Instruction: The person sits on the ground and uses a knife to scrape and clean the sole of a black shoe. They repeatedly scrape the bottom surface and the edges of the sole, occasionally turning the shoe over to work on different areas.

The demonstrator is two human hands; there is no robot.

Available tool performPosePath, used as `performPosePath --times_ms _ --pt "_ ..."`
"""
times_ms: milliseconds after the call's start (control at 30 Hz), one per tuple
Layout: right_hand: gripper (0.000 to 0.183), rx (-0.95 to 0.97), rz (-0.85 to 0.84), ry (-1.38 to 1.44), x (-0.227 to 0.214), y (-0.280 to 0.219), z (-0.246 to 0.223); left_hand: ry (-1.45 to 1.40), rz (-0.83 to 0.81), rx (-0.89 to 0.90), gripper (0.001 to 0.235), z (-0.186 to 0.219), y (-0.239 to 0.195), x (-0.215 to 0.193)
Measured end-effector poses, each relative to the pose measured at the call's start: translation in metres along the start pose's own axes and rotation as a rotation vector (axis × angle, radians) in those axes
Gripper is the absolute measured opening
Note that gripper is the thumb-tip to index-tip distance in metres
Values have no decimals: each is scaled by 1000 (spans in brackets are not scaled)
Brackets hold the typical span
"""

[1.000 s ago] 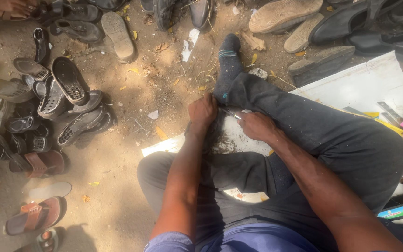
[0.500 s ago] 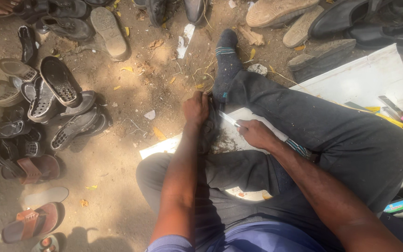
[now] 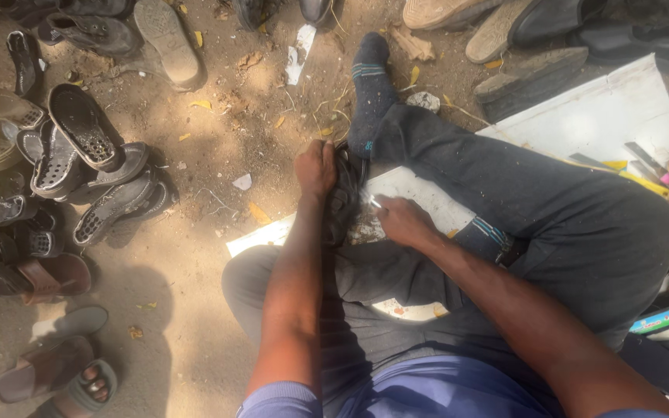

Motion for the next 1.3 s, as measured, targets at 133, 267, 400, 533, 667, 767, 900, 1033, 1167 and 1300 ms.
performPosePath --times_ms 133,267,400,533,667,767,900,1033,1167,1300 --pt "30 66 -43 51 13 -22 -9 -86 -6 -59 36 -2 7 -9" --pt "37 25 12 144 21 -53 -4 -106 -33 -101 37 -16 14 -4" --pt "35 -66 68 285 36 -7 -14 -139 -5 -79 37 -33 7 3" --pt "33 49 -110 200 56 -58 -5 -137 4 -110 35 -33 11 -1" --pt "34 -104 -15 266 40 -80 -13 -105 -13 -146 40 -13 10 -12" --pt "33 17 -98 195 41 -75 -9 165 -435 -365 57 17 -8 -1" --pt "30 90 -116 137 36 -84 -10 698 -46 203 101 113 -74 -55" --pt "29 81 -28 116 34 -76 -8 448 -255 -109 72 84 -75 -31" --pt "24 107 48 95 21 -34 10 313 -212 -270 59 70 -67 -12" --pt "23 -86 57 26 5 -4 8 237 -187 -305 53 65 -65 -15"
Point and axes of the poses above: each hand's wrist, its own y-axis towards the middle knuckle, its own x-axis out of the palm, z = x × y, the point moved 9 cm from there along y, towards the middle knuckle, and after that the axes turned 4 degrees about -z, right-handed, at the moved point
